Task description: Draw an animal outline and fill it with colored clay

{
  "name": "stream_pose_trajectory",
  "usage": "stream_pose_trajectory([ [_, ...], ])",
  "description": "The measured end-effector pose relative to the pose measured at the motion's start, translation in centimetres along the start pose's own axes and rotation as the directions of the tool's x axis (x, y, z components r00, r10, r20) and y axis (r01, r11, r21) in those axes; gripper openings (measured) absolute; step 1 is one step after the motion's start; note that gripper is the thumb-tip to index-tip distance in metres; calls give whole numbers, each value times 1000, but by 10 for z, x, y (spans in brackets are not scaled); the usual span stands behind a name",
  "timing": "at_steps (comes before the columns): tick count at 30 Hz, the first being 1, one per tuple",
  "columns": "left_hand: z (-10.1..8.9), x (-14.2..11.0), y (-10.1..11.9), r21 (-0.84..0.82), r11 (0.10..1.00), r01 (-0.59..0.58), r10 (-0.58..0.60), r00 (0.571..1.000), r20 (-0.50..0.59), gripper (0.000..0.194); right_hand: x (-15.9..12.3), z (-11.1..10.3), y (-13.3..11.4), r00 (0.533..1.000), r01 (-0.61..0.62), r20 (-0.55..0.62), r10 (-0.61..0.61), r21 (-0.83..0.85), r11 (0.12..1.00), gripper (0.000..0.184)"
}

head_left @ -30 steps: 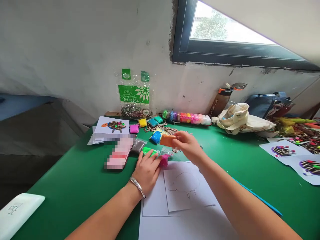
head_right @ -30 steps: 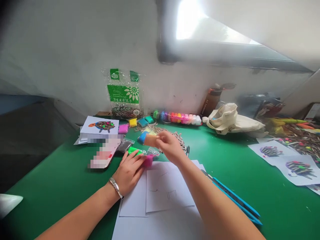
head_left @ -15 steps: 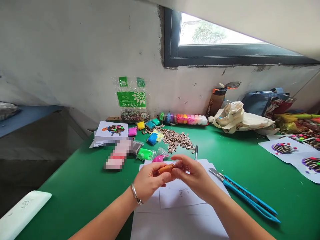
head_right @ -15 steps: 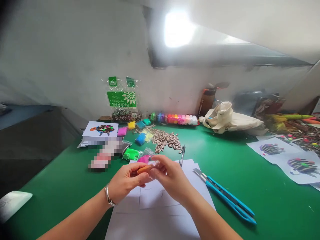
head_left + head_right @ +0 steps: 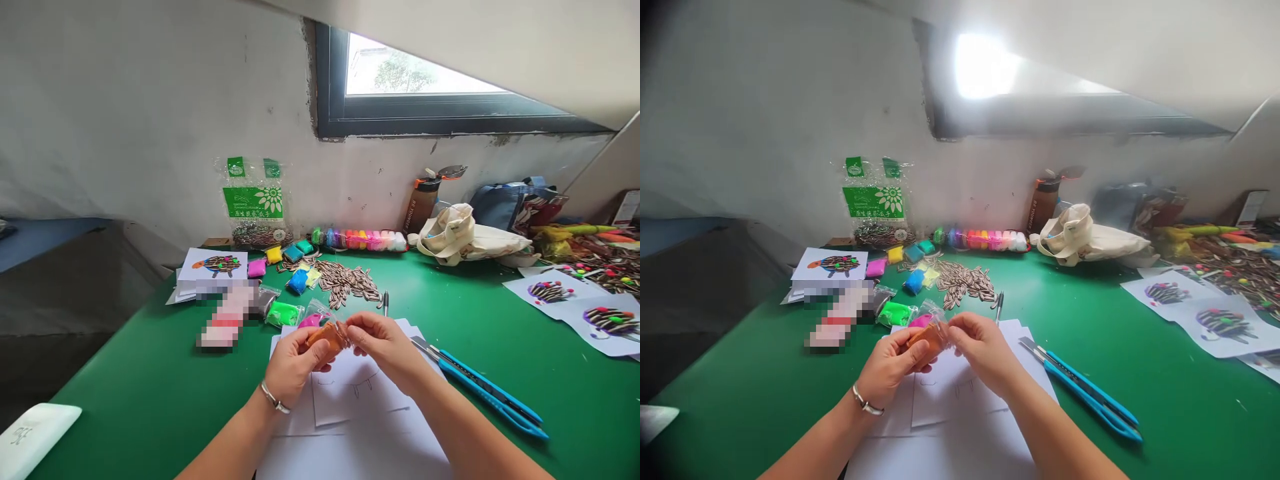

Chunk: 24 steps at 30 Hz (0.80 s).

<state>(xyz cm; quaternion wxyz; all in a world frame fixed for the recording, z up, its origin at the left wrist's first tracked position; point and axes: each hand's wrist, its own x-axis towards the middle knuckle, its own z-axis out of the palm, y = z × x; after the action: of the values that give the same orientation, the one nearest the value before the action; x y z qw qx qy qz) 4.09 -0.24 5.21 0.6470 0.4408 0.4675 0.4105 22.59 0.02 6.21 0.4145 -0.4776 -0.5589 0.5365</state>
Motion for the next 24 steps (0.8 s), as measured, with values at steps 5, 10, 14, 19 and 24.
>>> stream_pose_trajectory([
  [5, -7, 6, 6, 15, 999, -43, 43, 999, 3, 56, 0, 4, 2, 995, 50, -79, -55, -73, 996, 19],
  [10, -6, 6, 6, 18, 998, -61, 61, 998, -11, 53, -4, 5, 1, 992, 66, -105, -73, -71, 995, 22],
  [14, -6, 5, 6, 13, 996, -89, 89, 996, -25, 50, -6, 6, 0, 988, 103, -105, -116, -127, 987, 18],
  [19, -7, 6, 4, 51, 988, -146, 147, 989, -18, 45, -10, 8, -2, 970, 183, -111, -216, -252, 950, 13],
  [24, -9, 6, 4, 82, 980, -182, 186, 982, -42, 37, -12, 8, -1, 968, 199, -84, -236, -320, 926, 11],
])
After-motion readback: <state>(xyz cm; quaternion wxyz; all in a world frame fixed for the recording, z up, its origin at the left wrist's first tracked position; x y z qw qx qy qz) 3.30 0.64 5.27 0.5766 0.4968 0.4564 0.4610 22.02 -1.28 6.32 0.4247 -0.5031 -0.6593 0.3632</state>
